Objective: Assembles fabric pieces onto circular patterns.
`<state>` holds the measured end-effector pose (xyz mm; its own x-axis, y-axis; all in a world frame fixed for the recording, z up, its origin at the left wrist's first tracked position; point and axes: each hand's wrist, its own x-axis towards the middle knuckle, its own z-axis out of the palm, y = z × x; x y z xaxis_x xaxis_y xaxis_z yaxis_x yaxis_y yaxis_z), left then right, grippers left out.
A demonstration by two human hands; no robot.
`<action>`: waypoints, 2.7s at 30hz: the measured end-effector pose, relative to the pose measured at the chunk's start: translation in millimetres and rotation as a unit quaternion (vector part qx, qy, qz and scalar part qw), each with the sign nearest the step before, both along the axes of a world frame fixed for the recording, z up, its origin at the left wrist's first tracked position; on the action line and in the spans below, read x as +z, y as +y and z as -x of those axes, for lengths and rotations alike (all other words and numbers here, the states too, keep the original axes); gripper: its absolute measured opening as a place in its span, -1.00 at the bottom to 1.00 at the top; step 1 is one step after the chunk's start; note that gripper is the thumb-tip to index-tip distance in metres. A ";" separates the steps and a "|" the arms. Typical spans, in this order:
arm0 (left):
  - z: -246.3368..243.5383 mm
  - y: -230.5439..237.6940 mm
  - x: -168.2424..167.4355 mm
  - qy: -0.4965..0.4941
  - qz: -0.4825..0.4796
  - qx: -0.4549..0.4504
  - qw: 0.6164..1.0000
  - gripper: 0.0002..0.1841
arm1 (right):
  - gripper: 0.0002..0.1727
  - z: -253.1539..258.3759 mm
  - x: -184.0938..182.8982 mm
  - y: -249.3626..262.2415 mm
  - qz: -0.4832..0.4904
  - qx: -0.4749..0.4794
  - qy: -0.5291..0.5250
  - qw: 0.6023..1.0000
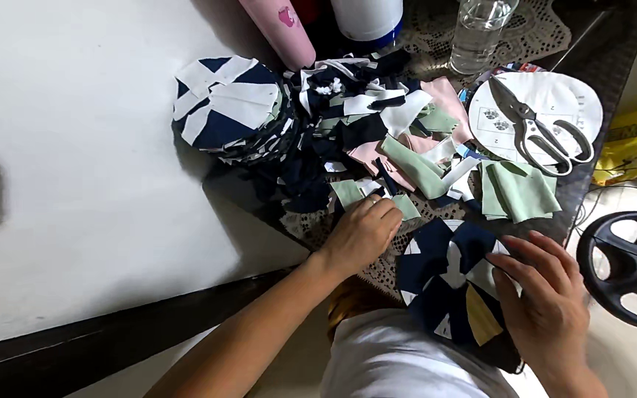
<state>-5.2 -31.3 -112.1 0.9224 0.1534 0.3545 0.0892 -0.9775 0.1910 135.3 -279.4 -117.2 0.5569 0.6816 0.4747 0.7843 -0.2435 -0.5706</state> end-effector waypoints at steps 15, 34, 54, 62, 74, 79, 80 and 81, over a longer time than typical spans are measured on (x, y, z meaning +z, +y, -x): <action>19.0 -53.4 42.5 -0.044 0.292 0.063 0.953 -0.83 | -0.64 50.2 44.2 60.1 -0.110 0.096 0.705 0.694; 29.8 -91.4 30.4 -0.071 0.488 0.073 0.867 -0.92 | -0.79 47.3 28.0 11.2 -0.093 0.118 0.631 0.761; 16.4 -119.1 28.1 -0.098 0.775 0.040 0.623 -0.92 | -0.78 45.6 29.2 -26.0 -0.135 0.113 0.719 0.673; 20.7 -110.3 26.4 -0.035 0.715 0.044 0.697 -0.75 | -0.94 30.4 29.7 -16.4 -0.043 0.114 0.501 0.857; -24.1 -78.0 31.6 0.046 0.465 0.148 0.872 -0.89 | -0.87 -32.0 50.2 43.5 0.192 0.147 0.215 0.946; -36.6 -73.8 22.7 0.043 0.312 0.173 0.933 -0.87 | -0.94 -42.0 42.9 60.3 0.211 0.118 0.164 0.956; -38.4 -72.6 22.2 0.047 0.298 0.174 0.937 -0.87 | -0.95 -43.2 41.4 62.5 0.210 0.115 0.157 0.958; -40.0 -71.4 21.9 0.052 0.286 0.176 0.941 -0.87 | -0.95 -44.1 39.4 64.4 0.207 0.113 0.150 0.960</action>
